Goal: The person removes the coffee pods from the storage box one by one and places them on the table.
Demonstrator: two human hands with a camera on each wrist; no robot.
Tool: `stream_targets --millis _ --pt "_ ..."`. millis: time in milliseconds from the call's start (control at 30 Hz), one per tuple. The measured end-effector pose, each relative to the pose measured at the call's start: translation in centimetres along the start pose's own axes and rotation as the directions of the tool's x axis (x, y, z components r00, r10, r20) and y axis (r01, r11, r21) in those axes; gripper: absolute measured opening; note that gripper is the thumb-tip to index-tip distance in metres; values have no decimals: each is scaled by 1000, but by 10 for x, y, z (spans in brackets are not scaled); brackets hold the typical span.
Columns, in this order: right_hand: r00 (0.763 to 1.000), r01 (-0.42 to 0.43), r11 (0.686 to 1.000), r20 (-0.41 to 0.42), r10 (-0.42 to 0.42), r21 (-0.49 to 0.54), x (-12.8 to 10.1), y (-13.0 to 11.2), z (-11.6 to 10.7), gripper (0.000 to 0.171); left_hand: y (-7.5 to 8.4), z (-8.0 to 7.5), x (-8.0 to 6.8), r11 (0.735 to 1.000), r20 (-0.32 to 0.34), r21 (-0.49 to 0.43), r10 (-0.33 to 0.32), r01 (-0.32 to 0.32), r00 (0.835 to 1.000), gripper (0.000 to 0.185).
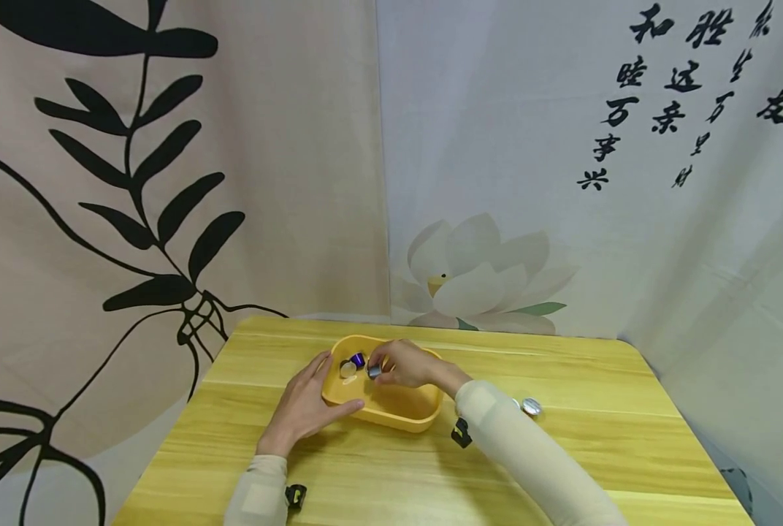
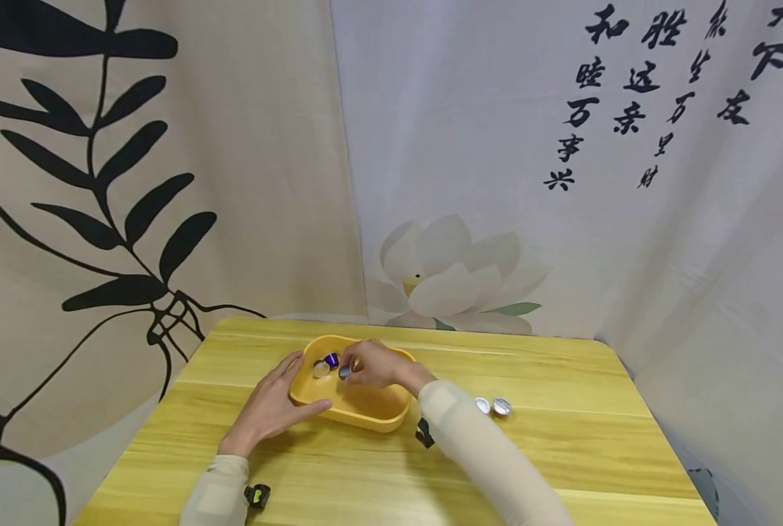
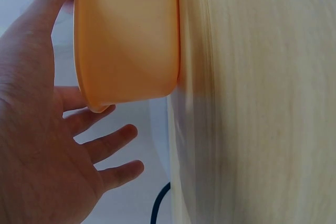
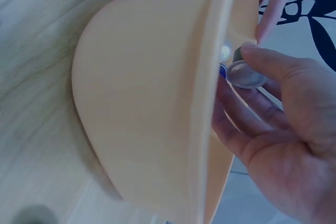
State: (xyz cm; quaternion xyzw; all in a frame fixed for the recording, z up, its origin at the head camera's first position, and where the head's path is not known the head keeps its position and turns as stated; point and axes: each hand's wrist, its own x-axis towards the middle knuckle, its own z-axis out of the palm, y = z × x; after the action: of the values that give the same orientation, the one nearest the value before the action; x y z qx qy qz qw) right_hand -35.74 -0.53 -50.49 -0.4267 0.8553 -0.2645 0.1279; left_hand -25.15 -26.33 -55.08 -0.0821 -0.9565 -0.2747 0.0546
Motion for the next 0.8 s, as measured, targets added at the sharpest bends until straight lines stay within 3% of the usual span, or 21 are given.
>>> stream_targets --millis 800 --pt "987 48 988 -157 -25 145 -32 0 -9 33 -1 2 0 1000 0 -9 -5 5 1000 129"
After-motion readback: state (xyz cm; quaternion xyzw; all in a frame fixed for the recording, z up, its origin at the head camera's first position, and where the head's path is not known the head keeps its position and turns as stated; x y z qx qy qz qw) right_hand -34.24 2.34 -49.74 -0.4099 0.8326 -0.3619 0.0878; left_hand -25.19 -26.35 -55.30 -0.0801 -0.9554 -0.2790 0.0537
